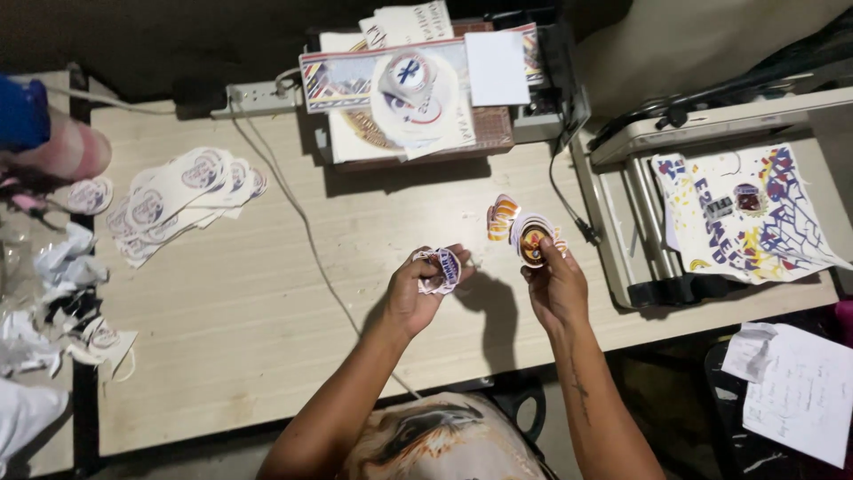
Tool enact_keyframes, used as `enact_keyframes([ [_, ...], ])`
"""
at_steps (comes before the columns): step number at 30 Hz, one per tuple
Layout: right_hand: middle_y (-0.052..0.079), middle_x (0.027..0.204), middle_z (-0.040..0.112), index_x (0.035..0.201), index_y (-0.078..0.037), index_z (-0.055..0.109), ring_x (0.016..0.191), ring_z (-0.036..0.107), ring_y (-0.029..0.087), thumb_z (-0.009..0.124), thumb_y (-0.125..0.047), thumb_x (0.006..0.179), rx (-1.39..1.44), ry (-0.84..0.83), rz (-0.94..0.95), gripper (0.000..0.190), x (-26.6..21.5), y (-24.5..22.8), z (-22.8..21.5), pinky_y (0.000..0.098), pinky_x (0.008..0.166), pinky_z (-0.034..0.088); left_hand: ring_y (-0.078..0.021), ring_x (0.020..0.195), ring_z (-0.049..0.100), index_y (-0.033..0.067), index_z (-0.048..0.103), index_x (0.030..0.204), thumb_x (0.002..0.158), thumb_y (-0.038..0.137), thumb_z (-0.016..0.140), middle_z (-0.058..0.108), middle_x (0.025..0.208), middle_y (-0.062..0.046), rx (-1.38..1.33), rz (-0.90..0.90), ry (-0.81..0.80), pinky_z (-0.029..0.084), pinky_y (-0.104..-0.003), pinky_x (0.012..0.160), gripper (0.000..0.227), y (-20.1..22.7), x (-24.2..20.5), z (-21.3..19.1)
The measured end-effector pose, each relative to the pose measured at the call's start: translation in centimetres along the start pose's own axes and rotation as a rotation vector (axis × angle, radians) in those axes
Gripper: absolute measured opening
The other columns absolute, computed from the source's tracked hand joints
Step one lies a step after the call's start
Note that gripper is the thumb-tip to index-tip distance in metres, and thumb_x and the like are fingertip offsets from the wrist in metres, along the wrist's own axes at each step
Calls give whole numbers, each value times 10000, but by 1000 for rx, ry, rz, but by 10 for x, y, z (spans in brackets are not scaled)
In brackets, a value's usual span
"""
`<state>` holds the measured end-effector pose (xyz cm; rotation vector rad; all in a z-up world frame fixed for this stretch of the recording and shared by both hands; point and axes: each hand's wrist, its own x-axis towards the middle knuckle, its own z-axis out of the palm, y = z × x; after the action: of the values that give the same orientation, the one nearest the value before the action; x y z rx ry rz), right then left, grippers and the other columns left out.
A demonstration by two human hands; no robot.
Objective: The person operates a laminating machine to process various printed documents and stickers. They feed sheets into the machine, retrieve the laminated output, and peel off protective films from the finished items.
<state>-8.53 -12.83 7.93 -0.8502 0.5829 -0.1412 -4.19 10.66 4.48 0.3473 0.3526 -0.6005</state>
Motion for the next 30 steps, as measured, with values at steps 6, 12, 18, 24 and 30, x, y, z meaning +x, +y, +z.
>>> enact_keyframes([
  [6,-2,993,702,1166,-90,651,843,648,84,650,-164,998,-91,8,-25,184,54,-10,1,270,679,485,-377,1091,663,19,511,1202,857,-59,511,648,1104,-212,157,90,97,488,-600,1022,354,2,18,-6],
  [12,3,977,681,1195,-94,603,805,625,107,714,-241,960,-362,26,-188,299,196,-24,23,277,649,503,-269,1023,666,37,525,1222,900,-52,544,635,1111,-142,221,127,158,500,-594,1009,335,19,21,15],
  [18,61,1024,727,1215,-55,599,834,679,142,793,-167,895,-567,59,-368,391,310,-27,85,329,698,555,-275,1041,667,-1,533,1217,904,-7,470,640,1130,-144,201,183,154,511,-587,1001,320,41,38,30],
  [24,108,1171,674,1269,-27,566,1021,678,184,803,-79,894,-738,-25,-757,446,375,-26,130,329,887,567,-225,1040,678,19,539,1247,939,62,483,667,1132,-122,361,242,127,581,-484,951,316,67,96,52],
  [30,181,1090,702,1222,-35,574,968,693,308,870,-166,845,-1154,50,-789,497,383,-30,154,396,852,542,-110,914,646,62,623,1267,974,85,571,712,1102,-21,823,337,179,504,-296,721,298,83,173,62],
])
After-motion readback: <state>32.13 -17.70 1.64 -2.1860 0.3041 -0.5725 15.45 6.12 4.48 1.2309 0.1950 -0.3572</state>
